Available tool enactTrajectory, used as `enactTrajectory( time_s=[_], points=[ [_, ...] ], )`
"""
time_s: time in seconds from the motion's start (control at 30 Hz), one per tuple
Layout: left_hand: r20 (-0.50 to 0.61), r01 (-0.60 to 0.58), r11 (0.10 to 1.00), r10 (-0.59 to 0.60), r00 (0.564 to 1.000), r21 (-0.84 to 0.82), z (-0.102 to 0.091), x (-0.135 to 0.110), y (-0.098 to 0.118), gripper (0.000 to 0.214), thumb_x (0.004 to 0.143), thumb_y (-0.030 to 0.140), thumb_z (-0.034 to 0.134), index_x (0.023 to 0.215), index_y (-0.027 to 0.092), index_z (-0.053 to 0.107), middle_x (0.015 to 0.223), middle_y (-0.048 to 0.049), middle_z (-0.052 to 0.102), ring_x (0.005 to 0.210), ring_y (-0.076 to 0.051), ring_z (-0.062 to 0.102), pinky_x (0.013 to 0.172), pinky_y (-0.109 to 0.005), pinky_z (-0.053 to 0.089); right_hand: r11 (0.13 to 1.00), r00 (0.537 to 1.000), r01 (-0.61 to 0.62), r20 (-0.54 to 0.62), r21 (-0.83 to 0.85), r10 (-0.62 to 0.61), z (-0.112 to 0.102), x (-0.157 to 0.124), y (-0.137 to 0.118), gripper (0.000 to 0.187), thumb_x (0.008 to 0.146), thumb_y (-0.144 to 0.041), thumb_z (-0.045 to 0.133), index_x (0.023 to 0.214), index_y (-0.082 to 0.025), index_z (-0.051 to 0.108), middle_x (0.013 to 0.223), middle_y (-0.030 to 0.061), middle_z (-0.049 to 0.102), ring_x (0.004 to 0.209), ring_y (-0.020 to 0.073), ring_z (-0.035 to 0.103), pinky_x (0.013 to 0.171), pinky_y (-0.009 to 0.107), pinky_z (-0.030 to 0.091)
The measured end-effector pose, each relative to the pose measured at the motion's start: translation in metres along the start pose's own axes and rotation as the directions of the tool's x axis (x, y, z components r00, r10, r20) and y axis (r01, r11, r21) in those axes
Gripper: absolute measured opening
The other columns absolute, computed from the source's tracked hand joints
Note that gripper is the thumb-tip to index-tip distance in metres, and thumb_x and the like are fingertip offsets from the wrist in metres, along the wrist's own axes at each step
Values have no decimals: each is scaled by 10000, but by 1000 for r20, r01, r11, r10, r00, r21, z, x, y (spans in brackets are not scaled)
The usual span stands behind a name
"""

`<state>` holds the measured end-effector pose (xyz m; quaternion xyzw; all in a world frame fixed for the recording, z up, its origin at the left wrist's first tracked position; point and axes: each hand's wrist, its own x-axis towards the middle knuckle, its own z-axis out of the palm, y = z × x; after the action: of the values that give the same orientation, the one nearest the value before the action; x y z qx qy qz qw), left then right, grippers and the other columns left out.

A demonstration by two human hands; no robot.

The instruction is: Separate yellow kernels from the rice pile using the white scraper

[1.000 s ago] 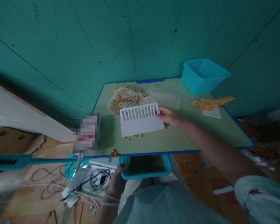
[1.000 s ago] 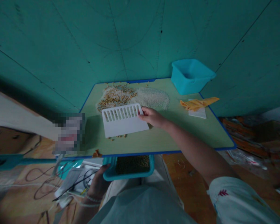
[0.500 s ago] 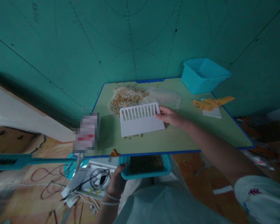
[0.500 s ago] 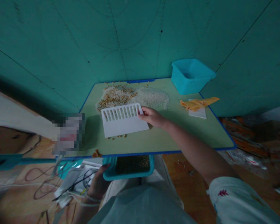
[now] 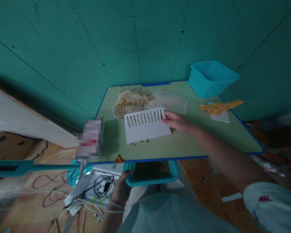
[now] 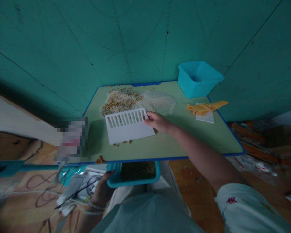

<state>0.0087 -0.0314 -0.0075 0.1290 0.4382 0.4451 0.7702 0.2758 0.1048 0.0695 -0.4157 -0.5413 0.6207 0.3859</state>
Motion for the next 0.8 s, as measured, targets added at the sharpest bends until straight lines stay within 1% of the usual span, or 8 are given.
enactTrajectory(
  time_s=[0.17,0.27,0.33,0.43,0.5,0.63,0.73,0.8],
  points=[
    [-9,-5,1000,5,1000,4,-2,2,-1,243,668,181,614,883,154,723,846,-43,772,1020,-275,611,928,-362,443,1000,999,9,-35,11,-8,2,1,-2,182,707,-174,562,883,-158,517,740,-5,578,623,93,520,533,206,405],
    [5,-9,1000,9,1000,1,-2,1,0,244,675,176,608,890,151,720,850,-45,771,1025,-277,607,936,-371,435,1000,1000,4,-27,-1,-4,2,1,-4,166,715,-159,551,876,-153,511,695,-22,557,555,66,492,466,175,370],
    [23,-18,1000,18,1000,-10,-2,0,1,259,682,177,604,917,169,712,865,-36,770,1041,-276,597,945,-385,426,999,1000,-5,12,-53,6,0,0,-3,142,728,-174,548,862,-154,504,623,-49,516,455,41,424,389,162,303],
    [34,-30,999,31,999,-13,-3,-2,6,265,688,179,595,927,196,708,869,-23,769,1052,-278,590,958,-405,412,987,989,-28,142,-160,51,-6,-3,-2,119,742,-210,559,818,-154,486,564,-75,477,365,18,352,332,162,231],
    [19,-36,999,36,999,3,-4,-4,9,242,681,188,599,892,191,718,844,-27,771,1033,-283,601,964,-407,405,976,960,-46,261,-211,102,-9,-7,-2,138,741,-226,572,799,-156,468,572,-74,492,362,20,394,334,158,259],
    [-29,-22,1000,22,999,17,-10,-8,12,205,655,207,613,821,212,733,762,-19,774,1017,-290,611,975,-413,395,956,862,-105,455,-273,224,-9,-15,-9,157,742,-231,577,815,-157,460,627,-60,533,399,43,488,376,167,346],
    [-37,-25,999,24,999,-28,-14,-10,11,241,671,195,586,864,235,725,789,-7,773,1061,-278,586,981,-400,391,949,807,-121,527,-292,266,-6,-18,-12,139,754,-230,567,814,-155,466,630,-56,537,402,41,491,390,166,346],
    [-23,-30,999,29,999,-43,-15,-10,9,265,686,183,566,897,235,718,834,-7,772,1086,-273,569,982,-394,391,950,797,-121,542,-286,265,-5,-19,-12,130,756,-227,564,809,-154,469,637,-55,532,402,38,485,392,165,340]
  ],
)
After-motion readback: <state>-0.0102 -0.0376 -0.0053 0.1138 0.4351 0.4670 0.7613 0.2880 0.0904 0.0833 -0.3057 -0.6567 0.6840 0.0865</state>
